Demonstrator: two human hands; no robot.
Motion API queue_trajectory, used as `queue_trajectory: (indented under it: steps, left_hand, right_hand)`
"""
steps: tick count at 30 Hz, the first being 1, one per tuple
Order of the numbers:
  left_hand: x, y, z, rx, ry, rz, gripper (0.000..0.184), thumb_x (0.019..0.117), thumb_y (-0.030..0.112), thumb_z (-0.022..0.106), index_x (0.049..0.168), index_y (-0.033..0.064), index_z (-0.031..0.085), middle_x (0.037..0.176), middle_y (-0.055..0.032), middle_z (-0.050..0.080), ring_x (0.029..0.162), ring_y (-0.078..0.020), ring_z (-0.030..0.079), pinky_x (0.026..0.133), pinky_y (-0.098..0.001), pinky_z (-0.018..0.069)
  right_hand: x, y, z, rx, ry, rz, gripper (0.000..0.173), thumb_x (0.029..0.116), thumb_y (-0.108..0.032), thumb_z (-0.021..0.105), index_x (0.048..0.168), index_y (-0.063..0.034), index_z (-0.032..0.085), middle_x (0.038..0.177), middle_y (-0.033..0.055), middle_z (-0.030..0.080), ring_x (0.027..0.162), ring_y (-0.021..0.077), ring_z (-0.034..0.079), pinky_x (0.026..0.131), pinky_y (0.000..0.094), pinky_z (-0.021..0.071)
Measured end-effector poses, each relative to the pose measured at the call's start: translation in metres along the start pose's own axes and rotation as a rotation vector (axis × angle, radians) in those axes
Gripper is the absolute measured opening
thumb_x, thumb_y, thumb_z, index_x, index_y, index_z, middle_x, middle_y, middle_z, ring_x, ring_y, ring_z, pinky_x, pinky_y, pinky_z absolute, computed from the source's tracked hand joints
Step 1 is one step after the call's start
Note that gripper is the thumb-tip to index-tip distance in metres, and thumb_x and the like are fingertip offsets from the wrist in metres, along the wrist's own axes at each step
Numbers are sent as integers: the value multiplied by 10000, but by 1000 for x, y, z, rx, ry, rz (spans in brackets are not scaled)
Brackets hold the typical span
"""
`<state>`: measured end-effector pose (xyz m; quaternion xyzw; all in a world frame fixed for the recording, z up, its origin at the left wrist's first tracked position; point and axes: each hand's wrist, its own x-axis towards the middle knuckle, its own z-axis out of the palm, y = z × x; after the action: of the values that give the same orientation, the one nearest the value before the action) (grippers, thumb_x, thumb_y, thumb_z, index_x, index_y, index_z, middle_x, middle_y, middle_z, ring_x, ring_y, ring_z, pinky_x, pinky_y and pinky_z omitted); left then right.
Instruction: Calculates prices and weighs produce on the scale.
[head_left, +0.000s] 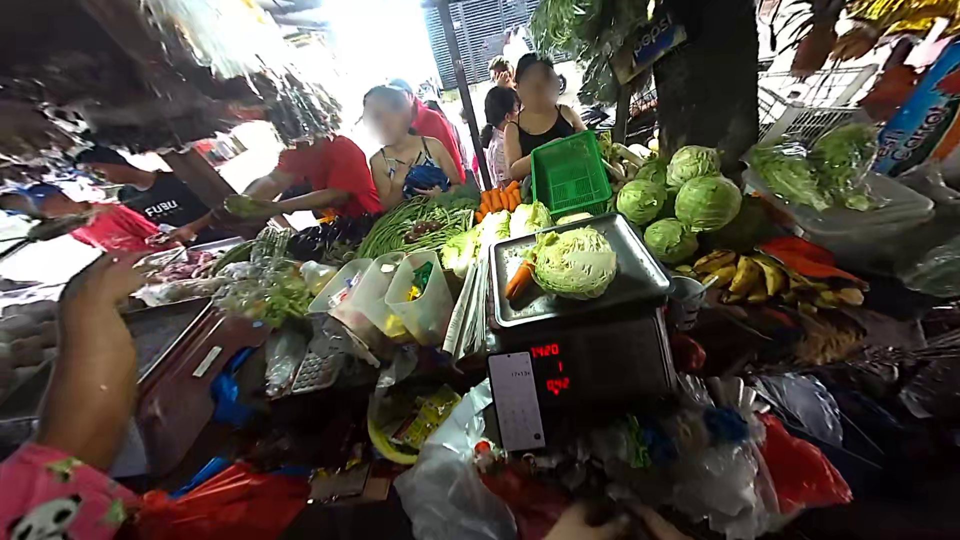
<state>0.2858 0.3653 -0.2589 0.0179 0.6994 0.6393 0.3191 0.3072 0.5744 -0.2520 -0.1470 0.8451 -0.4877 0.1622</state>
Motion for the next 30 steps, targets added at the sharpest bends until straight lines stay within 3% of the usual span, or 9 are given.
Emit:
queue_trajectory:
  steps: [3,5,8,12,16,19,21,25,30]
  left_hand:
    - [-15,24,-6,143,329,584,209,897,95,768,1075,19,690,967,-38,734,870,-102,710,796,-312,619]
    - [-27,39,-27,350,441,842,612,762,211,910,1257,48,588,1225,-90,651,1156,-162,631,1003,-346,552]
    - [-60,52,-52,465,263,706,831,791,240,858,1478,1,456,1349,-138,632,1251,-201,610,1085,-404,506]
    - [-108,39,-81,425,173,383,277,935,217,735,1122,13,723,1005,-54,749,927,-55,697,887,-281,577]
    - [-157,23,-113,334,371,307,175,950,210,709,1021,51,734,923,27,734,842,-4,676,813,-240,582]
    - [-193,17,-134,298,631,324,225,1007,270,619,1047,72,717,906,75,722,820,15,669,779,-232,585]
    - [-211,19,-147,259,840,316,344,1054,351,518,1127,56,680,945,82,714,855,18,669,798,-238,588]
    - [-231,34,-158,139,1198,229,452,1089,201,236,1304,-31,560,1132,20,666,1010,37,626,942,-215,529]
    - [-227,29,-174,232,1267,172,359,1064,132,354,1264,-37,600,1142,-34,659,1002,28,624,909,-200,526]
  right_hand:
    - [18,-26,2,56,178,-222,408,937,25,557,1336,27,641,1248,171,714,1158,261,697,1032,459,551]
    - [33,-37,0,90,178,-373,479,860,65,554,1313,-29,676,1232,89,732,1117,162,708,987,367,583]
    - [46,-64,-5,346,-51,-510,480,856,63,594,1329,-8,637,1250,60,717,1072,63,694,928,258,589]
    - [69,-88,-4,376,-124,-479,445,887,33,568,1331,47,605,1174,79,744,1032,84,714,905,268,598]
    - [87,-87,18,-24,-34,-447,402,985,-76,569,1382,-38,617,1111,114,752,977,172,734,913,375,602]
    - [99,-88,37,-291,129,-470,384,1054,-305,555,1353,-93,671,925,119,753,815,269,730,773,498,609]
    - [110,-89,44,-402,211,-532,370,1056,-305,534,1316,-108,708,847,122,740,749,294,725,677,502,599]
    - [127,-103,54,-538,197,-593,386,1031,-236,541,1376,-119,671,822,120,714,719,305,703,623,469,574]
    - [134,-112,66,-606,252,-570,398,1039,-238,531,1388,-96,659,756,113,693,655,293,684,566,448,551]
